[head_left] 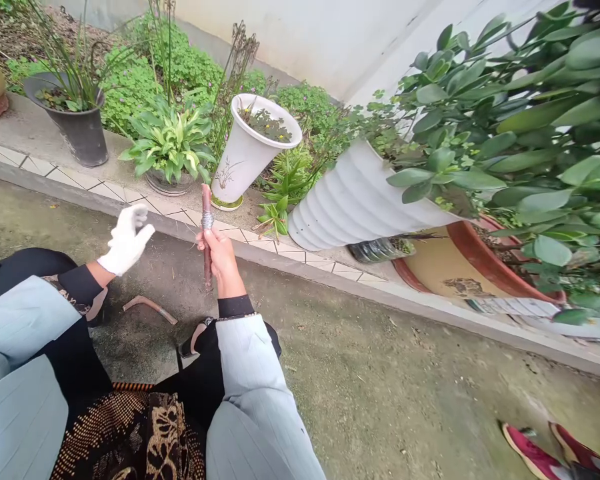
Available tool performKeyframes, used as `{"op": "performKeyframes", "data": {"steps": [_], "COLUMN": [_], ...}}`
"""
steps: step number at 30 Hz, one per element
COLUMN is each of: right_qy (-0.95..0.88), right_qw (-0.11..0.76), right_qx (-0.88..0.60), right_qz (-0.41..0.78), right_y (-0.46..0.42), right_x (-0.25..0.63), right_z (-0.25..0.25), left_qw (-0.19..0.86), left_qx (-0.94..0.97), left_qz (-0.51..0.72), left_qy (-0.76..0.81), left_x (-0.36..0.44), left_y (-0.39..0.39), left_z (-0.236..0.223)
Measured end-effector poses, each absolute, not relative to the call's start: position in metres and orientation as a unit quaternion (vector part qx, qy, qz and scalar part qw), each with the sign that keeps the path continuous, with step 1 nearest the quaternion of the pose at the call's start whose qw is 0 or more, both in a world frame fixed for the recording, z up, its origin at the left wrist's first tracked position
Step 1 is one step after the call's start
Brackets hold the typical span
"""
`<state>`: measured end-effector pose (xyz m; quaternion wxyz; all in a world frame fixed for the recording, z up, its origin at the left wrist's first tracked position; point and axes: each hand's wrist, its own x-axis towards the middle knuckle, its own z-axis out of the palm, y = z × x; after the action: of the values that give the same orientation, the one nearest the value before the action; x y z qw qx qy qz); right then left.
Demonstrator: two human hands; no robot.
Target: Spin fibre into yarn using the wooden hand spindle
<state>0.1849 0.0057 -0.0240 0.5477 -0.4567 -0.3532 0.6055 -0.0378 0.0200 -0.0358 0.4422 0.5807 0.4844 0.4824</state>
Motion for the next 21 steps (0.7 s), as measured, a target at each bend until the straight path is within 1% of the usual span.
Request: {"op": "performKeyframes", "data": {"steps": [1,2,3,5,8,11,14,19,21], "right_qy": [-0.359,-0.366,-0.371,-0.367,-0.343,-0.331,-0.365,-0.500,-0.522], "right_qw": [0.541,0.534,0.532,0.537,0.554,0.538,0.479,0.320,0.283], "right_qx": [-0.451,-0.445,-0.440,-0.433,-0.429,-0.453,-0.511,-0.626,-0.643], "right_qz": [0.613,0.618,0.621,0.624,0.626,0.629,0.614,0.506,0.483], "right_y": [0.005,0.004,0.003,0.001,-0.001,-0.003,-0.005,-0.011,-0.014], "right_x": [0.181,0.178,0.175,0.172,0.178,0.193,0.209,0.233,0.241], "right_z": [-0.024,-0.025,-0.026,-0.027,-0.027,-0.027,-0.029,-0.029,-0.024], "left_qw": [0.380,0.356,0.366,0.418,0.484,0.487,0.436,0.335,0.298], "left_qx": [0.642,0.698,0.736,0.751,0.744,0.779,0.829,0.897,0.908], "left_qz": [0.476,0.441,0.391,0.309,0.247,0.196,0.113,-0.077,-0.111], "left_qy": [0.466,0.439,0.413,0.407,0.390,0.344,0.332,0.279,0.273], "left_x": [-0.033,-0.028,-0.021,-0.008,0.004,0.005,0.002,-0.003,-0.004], "left_y": [0.020,0.020,0.020,0.021,0.027,0.036,0.041,0.036,0.034], "left_z": [-0.028,-0.019,-0.012,-0.004,-0.009,-0.019,-0.022,-0.011,-0.009]}}
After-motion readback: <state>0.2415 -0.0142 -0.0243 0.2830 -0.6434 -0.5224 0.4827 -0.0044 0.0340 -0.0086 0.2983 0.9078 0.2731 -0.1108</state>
